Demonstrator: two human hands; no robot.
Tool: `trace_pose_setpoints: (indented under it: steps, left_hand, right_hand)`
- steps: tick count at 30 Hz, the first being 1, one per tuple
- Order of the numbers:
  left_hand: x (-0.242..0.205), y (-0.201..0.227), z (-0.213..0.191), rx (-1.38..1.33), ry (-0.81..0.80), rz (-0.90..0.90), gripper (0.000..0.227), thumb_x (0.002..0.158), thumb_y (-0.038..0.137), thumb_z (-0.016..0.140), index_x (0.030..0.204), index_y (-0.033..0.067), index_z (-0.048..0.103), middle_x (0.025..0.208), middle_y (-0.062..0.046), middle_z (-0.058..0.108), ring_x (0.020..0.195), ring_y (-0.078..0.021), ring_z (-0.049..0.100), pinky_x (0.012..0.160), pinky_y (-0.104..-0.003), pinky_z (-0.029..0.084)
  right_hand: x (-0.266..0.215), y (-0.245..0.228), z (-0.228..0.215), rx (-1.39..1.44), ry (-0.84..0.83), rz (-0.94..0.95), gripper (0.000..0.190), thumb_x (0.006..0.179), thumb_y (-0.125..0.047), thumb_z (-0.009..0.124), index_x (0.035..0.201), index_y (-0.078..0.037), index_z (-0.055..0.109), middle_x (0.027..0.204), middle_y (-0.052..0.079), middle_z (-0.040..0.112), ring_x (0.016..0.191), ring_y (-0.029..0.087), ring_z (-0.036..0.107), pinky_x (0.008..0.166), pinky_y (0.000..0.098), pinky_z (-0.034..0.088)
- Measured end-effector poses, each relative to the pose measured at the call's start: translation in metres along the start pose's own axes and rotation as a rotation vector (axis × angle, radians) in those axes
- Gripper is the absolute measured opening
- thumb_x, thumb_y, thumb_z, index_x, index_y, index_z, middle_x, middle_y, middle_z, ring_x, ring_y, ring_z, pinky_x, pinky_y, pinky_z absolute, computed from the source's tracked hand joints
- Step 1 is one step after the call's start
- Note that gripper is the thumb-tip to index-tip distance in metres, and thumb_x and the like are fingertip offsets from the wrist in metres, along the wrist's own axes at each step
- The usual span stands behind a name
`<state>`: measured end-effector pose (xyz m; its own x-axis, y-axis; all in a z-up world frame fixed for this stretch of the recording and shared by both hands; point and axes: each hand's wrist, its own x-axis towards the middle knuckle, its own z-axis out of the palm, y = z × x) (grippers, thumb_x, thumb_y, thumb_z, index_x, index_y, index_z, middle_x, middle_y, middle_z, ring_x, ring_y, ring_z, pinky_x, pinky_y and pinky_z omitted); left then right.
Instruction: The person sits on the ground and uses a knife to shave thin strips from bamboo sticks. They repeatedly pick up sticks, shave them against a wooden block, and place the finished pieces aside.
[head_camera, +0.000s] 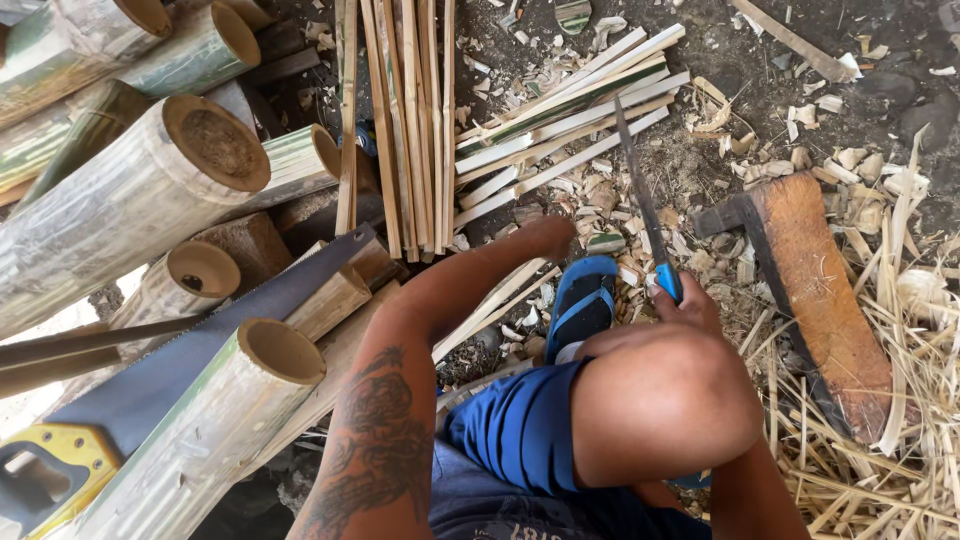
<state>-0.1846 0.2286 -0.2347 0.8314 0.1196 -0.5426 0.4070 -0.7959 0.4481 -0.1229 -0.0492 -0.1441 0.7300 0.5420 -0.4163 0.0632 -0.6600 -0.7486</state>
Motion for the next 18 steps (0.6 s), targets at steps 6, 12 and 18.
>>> trace_pose_setpoints:
  steps: [6, 12, 18]
  left_hand:
    - [0.034, -0.039, 0.011, -0.035, 0.095, -0.147, 0.034, 0.097, 0.023, 0.062, 0.127, 0.0062, 0.059, 0.133, -0.021, 0.059, 0.112, -0.0368, 0.065, 0.09, -0.048, 0.058]
    - [0.084, -0.072, 0.025, 0.08, 0.334, -0.226, 0.079, 0.087, 0.013, 0.059, 0.155, -0.0023, 0.024, 0.161, -0.029, 0.027, 0.137, -0.0444, 0.043, 0.087, -0.044, 0.056]
    - [0.089, -0.077, 0.046, 0.175, 0.376, -0.278, 0.071, 0.1, 0.018, 0.054, 0.16, -0.0019, 0.021, 0.148, -0.028, 0.041, 0.136, -0.0403, 0.044, 0.111, -0.048, 0.039]
  right_hand:
    - [0.008, -0.014, 0.006, 0.025, 0.014, -0.051, 0.019, 0.099, -0.027, 0.065, 0.104, -0.008, 0.062, 0.069, 0.005, 0.061, 0.058, 0.014, 0.054, 0.051, 0.035, 0.042]
    - [0.029, -0.02, 0.004, 0.032, -0.045, -0.107, 0.025, 0.101, -0.029, 0.063, 0.105, -0.005, 0.06, 0.068, 0.004, 0.061, 0.054, 0.013, 0.059, 0.048, 0.0322, 0.048]
    - [0.045, -0.017, 0.007, -0.01, -0.091, -0.014, 0.027, 0.101, -0.029, 0.062, 0.11, -0.004, 0.06, 0.065, 0.006, 0.061, 0.051, 0.016, 0.06, 0.046, 0.0336, 0.048]
